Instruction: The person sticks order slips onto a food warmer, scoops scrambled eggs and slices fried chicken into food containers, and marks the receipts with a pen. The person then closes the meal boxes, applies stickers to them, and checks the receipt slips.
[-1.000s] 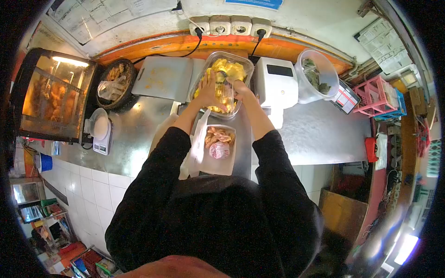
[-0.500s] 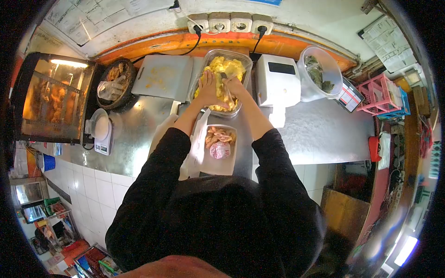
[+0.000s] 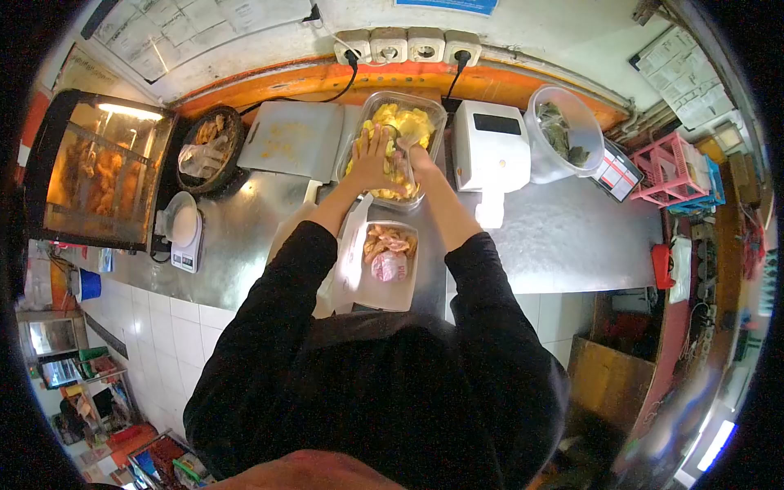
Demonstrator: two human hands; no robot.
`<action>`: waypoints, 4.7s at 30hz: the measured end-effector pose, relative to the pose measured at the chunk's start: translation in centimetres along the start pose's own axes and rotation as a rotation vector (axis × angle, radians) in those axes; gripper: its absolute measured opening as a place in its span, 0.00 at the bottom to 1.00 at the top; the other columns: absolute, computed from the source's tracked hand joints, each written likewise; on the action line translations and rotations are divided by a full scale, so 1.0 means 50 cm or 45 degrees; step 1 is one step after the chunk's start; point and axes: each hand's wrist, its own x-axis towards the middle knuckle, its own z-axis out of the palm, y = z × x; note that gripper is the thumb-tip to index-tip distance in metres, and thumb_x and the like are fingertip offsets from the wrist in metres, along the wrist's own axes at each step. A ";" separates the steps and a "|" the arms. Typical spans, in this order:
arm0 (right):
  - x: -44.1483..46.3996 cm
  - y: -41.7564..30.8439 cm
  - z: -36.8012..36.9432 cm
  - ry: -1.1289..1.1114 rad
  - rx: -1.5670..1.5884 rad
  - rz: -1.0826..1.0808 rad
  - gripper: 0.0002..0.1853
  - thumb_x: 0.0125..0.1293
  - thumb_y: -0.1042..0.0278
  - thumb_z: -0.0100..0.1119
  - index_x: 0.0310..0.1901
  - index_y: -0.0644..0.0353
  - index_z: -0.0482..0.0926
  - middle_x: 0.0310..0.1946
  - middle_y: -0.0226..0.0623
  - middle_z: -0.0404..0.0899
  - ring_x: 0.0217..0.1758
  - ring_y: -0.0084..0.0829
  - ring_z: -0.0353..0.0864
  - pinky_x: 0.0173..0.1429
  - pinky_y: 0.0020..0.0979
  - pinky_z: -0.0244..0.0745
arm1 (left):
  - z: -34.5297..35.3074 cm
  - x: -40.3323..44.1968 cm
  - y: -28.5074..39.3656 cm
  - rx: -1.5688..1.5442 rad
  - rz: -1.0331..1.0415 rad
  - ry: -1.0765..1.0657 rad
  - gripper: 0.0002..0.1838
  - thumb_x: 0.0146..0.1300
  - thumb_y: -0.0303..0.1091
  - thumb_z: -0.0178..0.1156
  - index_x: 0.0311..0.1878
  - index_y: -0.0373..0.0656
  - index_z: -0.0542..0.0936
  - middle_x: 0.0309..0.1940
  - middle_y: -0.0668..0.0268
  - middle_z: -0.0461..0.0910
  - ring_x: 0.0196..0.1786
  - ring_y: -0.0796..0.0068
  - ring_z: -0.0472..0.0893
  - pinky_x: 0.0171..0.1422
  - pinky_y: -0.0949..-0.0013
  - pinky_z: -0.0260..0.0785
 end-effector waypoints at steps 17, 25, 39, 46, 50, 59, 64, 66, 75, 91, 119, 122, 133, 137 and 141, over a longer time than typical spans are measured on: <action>0.021 -0.001 -0.018 0.084 0.003 -0.082 0.11 0.68 0.57 0.49 0.46 0.52 0.70 0.27 0.25 0.67 0.27 0.19 0.67 0.24 0.24 0.70 | -0.032 -0.017 0.025 0.039 0.056 0.019 0.76 0.23 0.72 0.68 0.73 0.46 0.38 0.74 0.57 0.35 0.74 0.48 0.28 0.68 0.33 0.23; -0.007 -0.025 0.000 0.143 -0.273 -0.258 0.13 0.70 0.58 0.45 0.48 0.56 0.70 0.30 0.28 0.71 0.29 0.22 0.70 0.32 0.27 0.74 | -0.015 -0.009 0.014 0.008 0.201 0.027 0.70 0.28 0.77 0.61 0.73 0.47 0.46 0.74 0.64 0.41 0.75 0.53 0.29 0.68 0.33 0.19; -0.166 -0.073 -0.070 0.021 0.081 0.078 0.16 0.72 0.54 0.41 0.28 0.53 0.63 0.14 0.21 0.55 0.10 0.15 0.46 0.13 0.19 0.40 | -0.033 -0.005 0.026 -0.075 0.108 -0.030 0.71 0.28 0.72 0.67 0.71 0.39 0.46 0.72 0.54 0.47 0.75 0.51 0.33 0.68 0.33 0.21; -0.347 -0.033 -0.110 -0.124 -0.131 0.143 0.20 0.71 0.53 0.42 0.24 0.56 0.67 0.13 0.21 0.55 0.11 0.14 0.47 0.14 0.20 0.42 | -0.063 0.000 -0.024 -0.778 -0.065 0.052 0.66 0.41 0.73 0.61 0.71 0.35 0.43 0.71 0.46 0.42 0.74 0.49 0.41 0.75 0.58 0.38; -0.477 0.054 -0.061 -0.276 -0.161 0.440 0.16 0.71 0.55 0.44 0.39 0.60 0.74 0.18 0.25 0.60 0.15 0.13 0.54 0.16 0.18 0.50 | -0.174 -0.074 -0.023 -0.901 -0.033 0.033 0.54 0.56 0.66 0.54 0.71 0.36 0.43 0.72 0.50 0.42 0.75 0.57 0.42 0.75 0.64 0.38; -0.583 0.134 0.003 -0.746 -2.479 -0.304 0.21 0.65 0.65 0.47 0.60 0.44 0.69 0.36 0.44 0.76 0.36 0.42 0.79 0.39 0.40 0.74 | -0.203 -0.187 -0.038 -1.001 -0.284 0.062 0.51 0.56 0.62 0.57 0.71 0.37 0.48 0.71 0.48 0.47 0.73 0.54 0.50 0.72 0.59 0.50; -0.586 0.134 -0.002 -0.663 -2.377 -0.427 0.24 0.64 0.67 0.45 0.62 0.37 0.66 0.40 0.43 0.76 0.38 0.42 0.80 0.39 0.40 0.75 | -0.192 -0.205 -0.048 -1.006 -0.346 0.104 0.51 0.53 0.59 0.62 0.70 0.35 0.51 0.69 0.46 0.51 0.71 0.51 0.55 0.71 0.58 0.52; -0.589 0.143 -0.014 -0.627 -2.315 -0.512 0.24 0.63 0.68 0.46 0.62 0.37 0.66 0.40 0.43 0.76 0.38 0.42 0.80 0.38 0.40 0.75 | -0.188 -0.203 -0.054 -1.015 -0.375 0.105 0.50 0.53 0.57 0.64 0.69 0.35 0.52 0.69 0.46 0.53 0.70 0.50 0.57 0.70 0.58 0.54; -0.603 0.177 -0.044 -0.521 -2.139 -0.561 0.25 0.64 0.65 0.52 0.63 0.35 0.64 0.35 0.39 0.73 0.25 0.39 0.75 0.30 0.38 0.72 | -0.127 -0.174 -0.077 -1.035 -0.417 0.130 0.46 0.51 0.51 0.67 0.68 0.38 0.58 0.63 0.49 0.64 0.58 0.59 0.72 0.56 0.63 0.69; -0.327 -0.082 -0.037 0.331 -0.635 -0.284 0.23 0.68 0.64 0.48 0.63 0.53 0.60 0.18 0.25 0.65 0.12 0.14 0.54 0.16 0.19 0.45 | -0.037 0.061 0.095 -0.180 -0.185 -0.089 0.25 0.53 0.60 0.57 0.32 0.44 0.80 0.27 0.56 0.81 0.34 0.57 0.81 0.38 0.59 0.71; 0.044 -0.035 -0.017 0.197 -0.281 -0.007 0.16 0.68 0.62 0.45 0.56 0.52 0.67 0.24 0.33 0.71 0.17 0.26 0.65 0.18 0.30 0.59 | 0.011 0.006 0.003 -0.189 -0.235 0.687 0.26 0.49 0.40 0.61 0.53 0.42 0.72 0.44 0.59 0.69 0.51 0.56 0.68 0.53 0.53 0.61; 0.107 0.034 -0.045 0.524 -1.020 -0.546 0.24 0.67 0.61 0.47 0.65 0.48 0.61 0.38 0.43 0.77 0.33 0.40 0.76 0.36 0.37 0.71 | 0.004 0.003 0.000 -0.088 -0.177 0.534 0.33 0.48 0.42 0.61 0.59 0.42 0.69 0.46 0.61 0.68 0.53 0.58 0.66 0.53 0.53 0.60; 0.099 -0.044 -0.006 0.267 -1.375 -0.397 0.22 0.67 0.59 0.45 0.57 0.64 0.69 0.50 0.58 0.73 0.53 0.51 0.74 0.55 0.44 0.68 | 0.031 0.025 -0.027 -0.141 -0.219 0.307 0.46 0.49 0.48 0.58 0.70 0.39 0.52 0.72 0.51 0.44 0.75 0.56 0.40 0.74 0.45 0.26; 0.124 -0.032 -0.022 0.190 -1.544 -0.288 0.21 0.67 0.57 0.44 0.51 0.67 0.73 0.46 0.57 0.75 0.49 0.51 0.75 0.53 0.43 0.68 | 0.035 0.032 -0.027 -0.113 -0.233 0.308 0.49 0.50 0.50 0.57 0.71 0.37 0.48 0.72 0.52 0.44 0.75 0.59 0.40 0.74 0.45 0.26; 0.127 -0.034 -0.030 0.094 -1.326 -0.238 0.18 0.68 0.58 0.45 0.47 0.67 0.72 0.35 0.48 0.77 0.37 0.41 0.76 0.44 0.38 0.70 | 0.030 0.035 -0.019 0.004 -0.269 0.249 0.50 0.52 0.54 0.55 0.71 0.35 0.46 0.73 0.52 0.42 0.75 0.58 0.39 0.74 0.45 0.26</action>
